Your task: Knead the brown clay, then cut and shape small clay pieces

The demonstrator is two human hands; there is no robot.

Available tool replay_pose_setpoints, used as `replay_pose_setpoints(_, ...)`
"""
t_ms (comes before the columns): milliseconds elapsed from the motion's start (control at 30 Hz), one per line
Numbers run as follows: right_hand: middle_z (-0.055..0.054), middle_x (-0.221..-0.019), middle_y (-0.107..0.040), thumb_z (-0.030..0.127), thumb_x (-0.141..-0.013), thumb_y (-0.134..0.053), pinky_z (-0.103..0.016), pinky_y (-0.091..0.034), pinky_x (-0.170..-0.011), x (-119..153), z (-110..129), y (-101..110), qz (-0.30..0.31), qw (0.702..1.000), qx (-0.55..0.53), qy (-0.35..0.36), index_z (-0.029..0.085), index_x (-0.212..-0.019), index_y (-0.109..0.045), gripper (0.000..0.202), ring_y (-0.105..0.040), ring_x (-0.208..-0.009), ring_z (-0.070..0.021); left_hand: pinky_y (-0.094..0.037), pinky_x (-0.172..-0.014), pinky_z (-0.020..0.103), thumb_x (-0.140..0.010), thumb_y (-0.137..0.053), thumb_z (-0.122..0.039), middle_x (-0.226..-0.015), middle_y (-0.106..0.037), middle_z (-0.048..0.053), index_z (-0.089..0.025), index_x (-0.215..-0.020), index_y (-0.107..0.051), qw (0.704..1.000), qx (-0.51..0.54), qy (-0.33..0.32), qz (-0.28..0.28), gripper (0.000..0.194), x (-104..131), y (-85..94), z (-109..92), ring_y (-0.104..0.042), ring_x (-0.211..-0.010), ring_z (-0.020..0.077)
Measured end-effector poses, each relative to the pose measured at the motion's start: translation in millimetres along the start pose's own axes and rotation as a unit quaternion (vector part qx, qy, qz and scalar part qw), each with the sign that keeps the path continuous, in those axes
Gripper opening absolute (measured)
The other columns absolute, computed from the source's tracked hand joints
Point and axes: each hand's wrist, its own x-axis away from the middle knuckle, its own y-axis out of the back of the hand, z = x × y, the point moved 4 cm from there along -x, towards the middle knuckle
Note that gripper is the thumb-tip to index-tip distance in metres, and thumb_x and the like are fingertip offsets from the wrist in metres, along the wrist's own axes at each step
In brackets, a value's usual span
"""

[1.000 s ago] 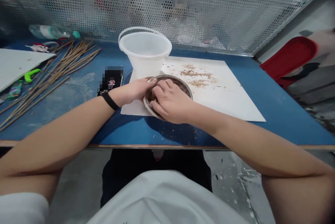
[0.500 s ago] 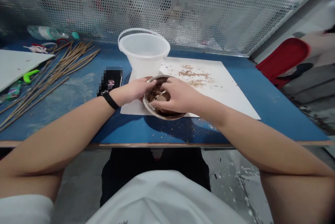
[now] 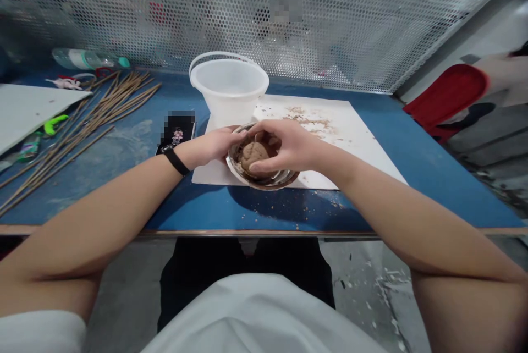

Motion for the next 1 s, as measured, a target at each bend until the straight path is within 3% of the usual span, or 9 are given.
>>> replay_pose_setpoints(133, -0.014, -0.121, -0.072, 0.033, -0.083, -0.065, -0.041, -0.054, -0.092, 10, 8, -4, 0.099, 0.990, 0.097, 0.000, 0.015, -0.123, -0.073, 0.045, -0.067, -0.105, -0.0291, -0.053, -0.065, 0.032, -0.098, -0.075, -0.050, -0.108, -0.084, 0.013, -0.018, -0.131, -0.075, 1.000, -0.002, 0.028, 0.005, 0.046, 1, -0.2, 3, -0.076, -0.083, 0.0264)
replay_pose_setpoints(200, -0.018, -0.123, -0.068, 0.035, -0.089, -0.059, -0.047, -0.053, -0.098, 14, 15, -10, 0.118, 0.979, 0.165, -0.003, 0.012, -0.123, -0.073, 0.043, -0.064, -0.110, -0.0330, -0.054, -0.067, 0.033, -0.100, -0.072, -0.050, -0.103, -0.083, 0.013, -0.018, -0.132, -0.074, 1.000, -0.008, 0.026, 0.003, 0.045, 2, -0.5, 3, -0.074, -0.081, 0.0258)
replay_pose_setpoints(333, -0.023, -0.125, -0.068, 0.048, -0.107, -0.046, -0.054, -0.048, -0.108, 14, 22, -35, 0.097, 0.957, 0.272, 0.030, 0.007, -0.128, -0.070, 0.051, -0.061, -0.115, -0.0379, -0.054, -0.069, 0.032, -0.105, -0.065, -0.044, -0.099, -0.081, 0.011, -0.018, -0.132, -0.073, 1.000, 0.004, 0.019, -0.007, 0.038, 2, -3.1, 1, -0.073, -0.080, 0.0238)
replay_pose_setpoints(400, -0.025, -0.128, -0.069, 0.044, -0.113, -0.037, -0.054, -0.046, -0.111, 7, 17, -44, 0.076, 0.943, 0.322, 0.030, 0.006, -0.134, -0.068, 0.053, -0.061, -0.117, -0.0385, -0.052, -0.065, 0.030, -0.101, -0.068, -0.039, -0.097, -0.080, 0.010, -0.018, -0.128, -0.074, 0.999, -0.001, 0.026, -0.023, 0.034, 3, -4.0, -1, -0.073, -0.079, 0.0239)
replay_pose_setpoints(500, -0.029, -0.136, -0.068, 0.045, -0.115, -0.037, -0.054, -0.046, -0.108, -7, 4, -44, 0.019, 0.915, 0.398, -0.055, 0.005, -0.140, -0.065, 0.055, -0.060, -0.124, -0.0425, -0.054, -0.064, 0.031, -0.089, -0.072, -0.023, -0.099, -0.080, 0.009, -0.019, -0.127, -0.075, 0.998, -0.011, 0.047, -0.031, 0.038, 3, -5.2, -2, -0.076, -0.086, 0.0271)
replay_pose_setpoints(600, -0.032, -0.136, -0.069, 0.048, -0.115, -0.042, -0.054, -0.047, -0.104, -15, -3, -39, -0.010, 0.892, 0.436, -0.115, 0.003, -0.134, -0.071, 0.056, -0.059, -0.128, -0.0449, -0.056, -0.066, 0.033, -0.082, -0.071, -0.019, -0.100, -0.080, 0.010, -0.020, -0.134, -0.074, 0.998, -0.013, 0.053, -0.039, 0.052, 3, -5.3, -2, -0.077, -0.090, 0.0299)
replay_pose_setpoints(767, -0.024, -0.115, -0.077, 0.050, -0.117, -0.041, -0.044, -0.048, -0.089, -4, 9, -29, 0.003, 0.922, 0.374, -0.102, 0.008, -0.114, -0.079, 0.057, -0.067, -0.109, -0.0354, -0.047, -0.060, 0.031, -0.081, -0.065, -0.014, -0.087, -0.077, 0.009, -0.017, -0.125, -0.076, 0.995, -0.027, 0.049, -0.080, 0.045, 2, -5.7, -1, -0.071, -0.071, 0.0242)
replay_pose_setpoints(867, -0.016, -0.097, -0.075, 0.051, -0.115, -0.046, -0.039, -0.045, -0.079, 10, 21, -22, -0.031, 0.945, 0.319, -0.064, 0.014, -0.102, -0.079, 0.051, -0.064, -0.090, -0.0281, -0.050, -0.063, 0.031, -0.088, -0.065, -0.017, -0.103, -0.080, 0.011, -0.018, -0.130, -0.074, 0.997, 0.007, 0.033, -0.067, 0.043, 3, -8.7, -3, -0.073, -0.077, 0.0233)
replay_pose_setpoints(1000, -0.018, -0.102, -0.070, 0.043, -0.111, -0.048, -0.044, -0.046, -0.089, 19, 30, -32, -0.063, 0.932, 0.353, 0.046, 0.012, -0.109, -0.074, 0.040, -0.058, -0.095, -0.0313, -0.050, -0.061, 0.028, -0.104, -0.063, -0.035, -0.117, -0.080, 0.012, -0.022, -0.146, -0.066, 0.998, 0.018, 0.026, -0.051, 0.044, 7, -8.1, -4, -0.073, -0.083, 0.0227)
